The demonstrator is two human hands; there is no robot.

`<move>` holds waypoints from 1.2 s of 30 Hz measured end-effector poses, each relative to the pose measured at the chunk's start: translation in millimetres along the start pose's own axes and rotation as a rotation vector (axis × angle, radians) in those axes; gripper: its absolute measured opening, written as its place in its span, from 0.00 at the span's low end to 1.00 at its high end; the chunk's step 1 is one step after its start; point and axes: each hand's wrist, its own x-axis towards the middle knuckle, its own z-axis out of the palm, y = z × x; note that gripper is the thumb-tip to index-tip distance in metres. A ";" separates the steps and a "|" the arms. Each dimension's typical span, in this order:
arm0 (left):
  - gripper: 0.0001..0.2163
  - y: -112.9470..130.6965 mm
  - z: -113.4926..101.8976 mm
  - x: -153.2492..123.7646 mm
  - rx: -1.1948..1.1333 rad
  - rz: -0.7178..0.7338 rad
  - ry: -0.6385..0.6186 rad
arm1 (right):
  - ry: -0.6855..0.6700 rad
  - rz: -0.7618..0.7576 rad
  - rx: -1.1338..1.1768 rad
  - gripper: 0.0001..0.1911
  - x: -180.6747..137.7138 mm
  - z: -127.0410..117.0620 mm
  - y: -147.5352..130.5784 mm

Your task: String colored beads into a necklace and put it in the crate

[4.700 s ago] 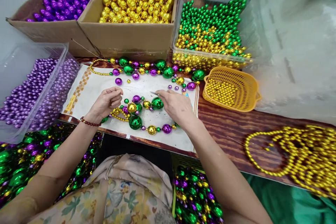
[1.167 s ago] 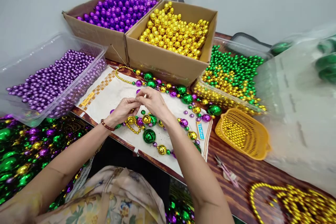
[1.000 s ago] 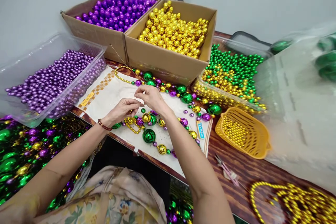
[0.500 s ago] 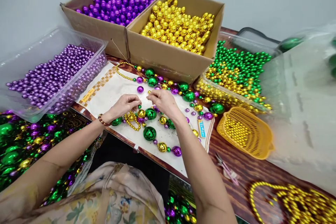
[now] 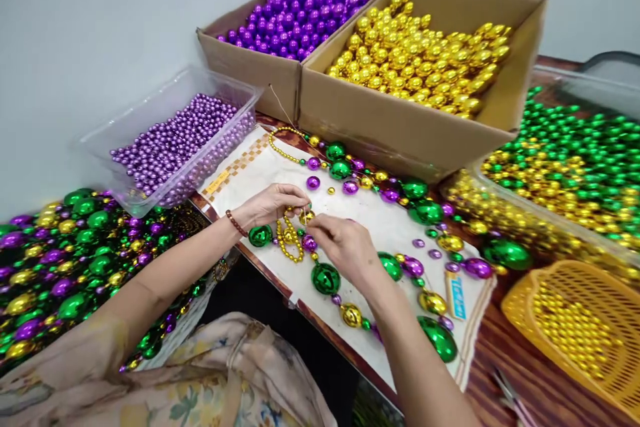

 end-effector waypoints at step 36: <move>0.07 7.9 6.1 -2.9 0.245 0.062 -0.107 | 0.068 0.017 -0.107 0.08 2.0 7.6 -14.8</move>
